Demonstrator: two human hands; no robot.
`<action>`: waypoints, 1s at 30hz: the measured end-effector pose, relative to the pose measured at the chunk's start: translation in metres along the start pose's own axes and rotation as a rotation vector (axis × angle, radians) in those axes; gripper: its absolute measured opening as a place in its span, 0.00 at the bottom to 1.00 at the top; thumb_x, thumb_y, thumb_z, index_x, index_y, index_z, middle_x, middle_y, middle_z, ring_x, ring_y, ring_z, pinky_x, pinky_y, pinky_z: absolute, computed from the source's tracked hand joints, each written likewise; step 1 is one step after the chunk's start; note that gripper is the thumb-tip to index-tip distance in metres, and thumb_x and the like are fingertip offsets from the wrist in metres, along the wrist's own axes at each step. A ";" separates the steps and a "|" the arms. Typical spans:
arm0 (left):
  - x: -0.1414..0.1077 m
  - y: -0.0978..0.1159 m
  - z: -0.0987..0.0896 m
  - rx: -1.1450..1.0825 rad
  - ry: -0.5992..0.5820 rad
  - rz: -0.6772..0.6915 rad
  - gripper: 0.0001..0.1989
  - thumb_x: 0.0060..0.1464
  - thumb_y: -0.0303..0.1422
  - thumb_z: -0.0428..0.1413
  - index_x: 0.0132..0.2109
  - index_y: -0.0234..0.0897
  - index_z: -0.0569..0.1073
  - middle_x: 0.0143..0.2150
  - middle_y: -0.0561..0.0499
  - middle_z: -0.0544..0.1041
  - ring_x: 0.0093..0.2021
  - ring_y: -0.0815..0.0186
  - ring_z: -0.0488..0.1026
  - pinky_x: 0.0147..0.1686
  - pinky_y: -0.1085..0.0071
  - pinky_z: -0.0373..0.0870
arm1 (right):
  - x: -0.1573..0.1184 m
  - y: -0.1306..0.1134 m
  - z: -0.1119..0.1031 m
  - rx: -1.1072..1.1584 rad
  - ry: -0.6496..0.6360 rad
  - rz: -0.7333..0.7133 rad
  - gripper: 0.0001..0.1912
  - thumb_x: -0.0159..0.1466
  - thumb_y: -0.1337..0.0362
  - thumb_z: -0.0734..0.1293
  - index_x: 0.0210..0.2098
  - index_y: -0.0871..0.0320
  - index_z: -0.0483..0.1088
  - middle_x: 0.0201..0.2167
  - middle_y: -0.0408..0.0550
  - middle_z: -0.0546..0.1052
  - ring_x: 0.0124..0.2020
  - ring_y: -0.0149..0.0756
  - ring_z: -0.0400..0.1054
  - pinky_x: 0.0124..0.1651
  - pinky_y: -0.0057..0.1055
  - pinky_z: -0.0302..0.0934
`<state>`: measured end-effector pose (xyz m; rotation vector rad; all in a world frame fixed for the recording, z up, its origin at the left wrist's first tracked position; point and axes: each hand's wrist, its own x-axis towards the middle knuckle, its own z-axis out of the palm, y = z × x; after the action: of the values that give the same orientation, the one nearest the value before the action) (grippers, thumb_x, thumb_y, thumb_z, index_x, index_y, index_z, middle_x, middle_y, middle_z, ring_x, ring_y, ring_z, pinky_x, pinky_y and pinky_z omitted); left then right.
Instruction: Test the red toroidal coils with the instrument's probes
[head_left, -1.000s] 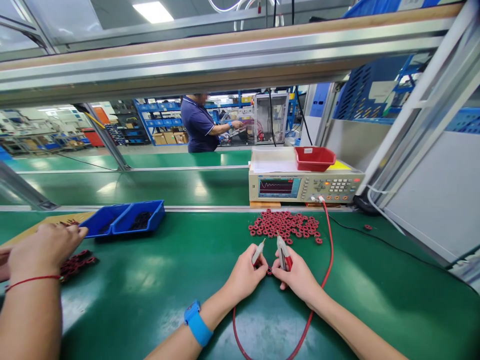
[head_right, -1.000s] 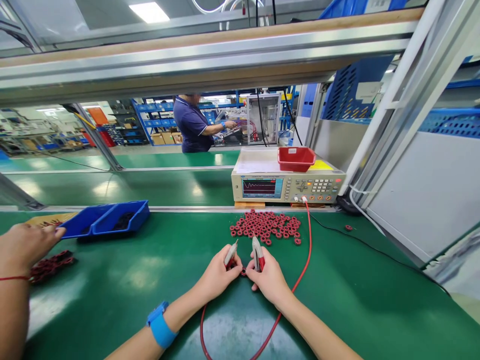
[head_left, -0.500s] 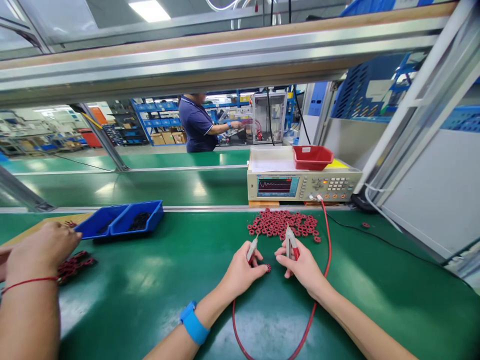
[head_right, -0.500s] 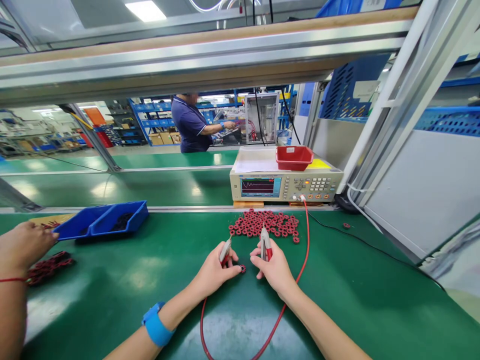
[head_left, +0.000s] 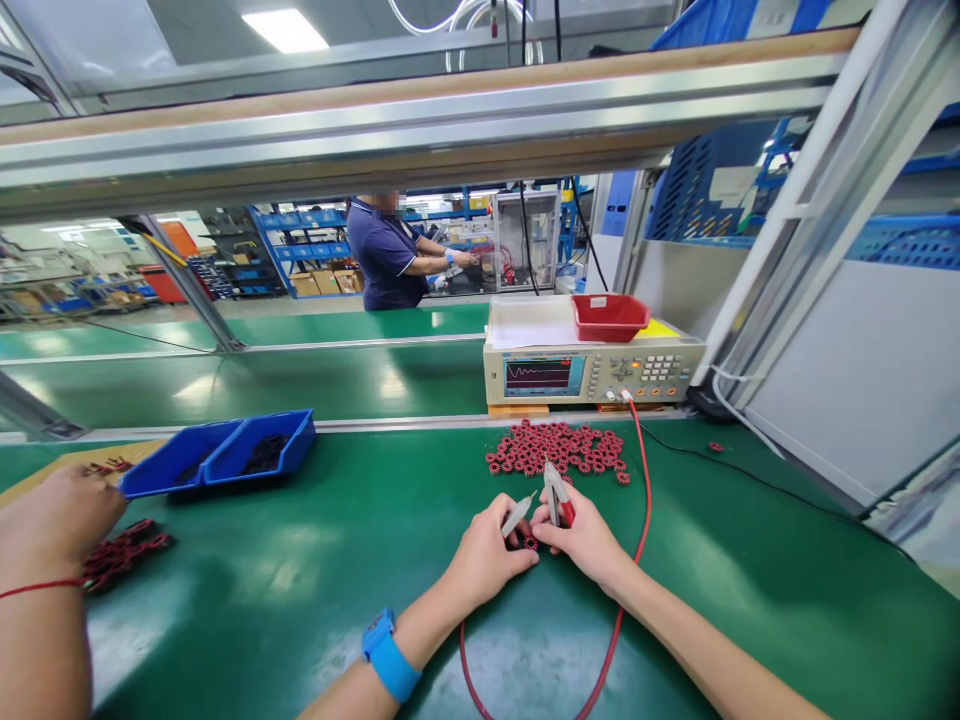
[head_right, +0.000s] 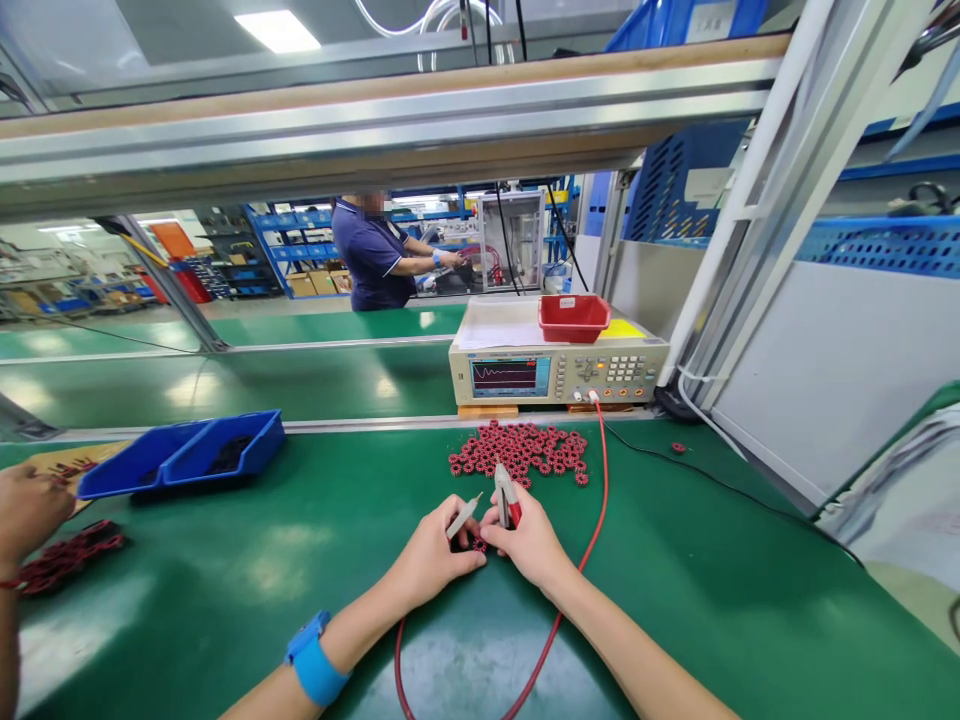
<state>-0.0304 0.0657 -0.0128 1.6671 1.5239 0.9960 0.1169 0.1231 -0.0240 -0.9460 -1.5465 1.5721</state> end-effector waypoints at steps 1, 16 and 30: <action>0.000 0.000 0.000 0.011 -0.004 0.004 0.13 0.39 0.25 0.60 0.31 0.38 0.63 0.27 0.59 0.69 0.27 0.70 0.65 0.27 0.75 0.59 | 0.000 0.000 0.000 0.003 -0.009 -0.003 0.21 0.45 0.58 0.71 0.33 0.56 0.59 0.22 0.38 0.71 0.21 0.28 0.63 0.20 0.25 0.60; 0.000 -0.004 0.002 0.050 0.005 -0.025 0.14 0.39 0.25 0.60 0.32 0.39 0.64 0.27 0.59 0.69 0.27 0.69 0.66 0.27 0.76 0.59 | 0.000 0.000 0.001 0.043 -0.115 -0.026 0.20 0.47 0.61 0.71 0.33 0.55 0.57 0.21 0.36 0.68 0.20 0.27 0.60 0.22 0.25 0.55; 0.001 -0.002 0.003 0.058 0.029 -0.028 0.11 0.40 0.24 0.58 0.32 0.38 0.64 0.26 0.60 0.69 0.24 0.71 0.64 0.25 0.77 0.58 | -0.002 -0.002 0.000 0.067 -0.011 -0.030 0.21 0.47 0.55 0.72 0.33 0.56 0.59 0.22 0.36 0.67 0.20 0.26 0.59 0.20 0.24 0.56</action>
<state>-0.0287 0.0671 -0.0157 1.6735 1.6052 0.9740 0.1175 0.1213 -0.0221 -0.8750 -1.4986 1.6006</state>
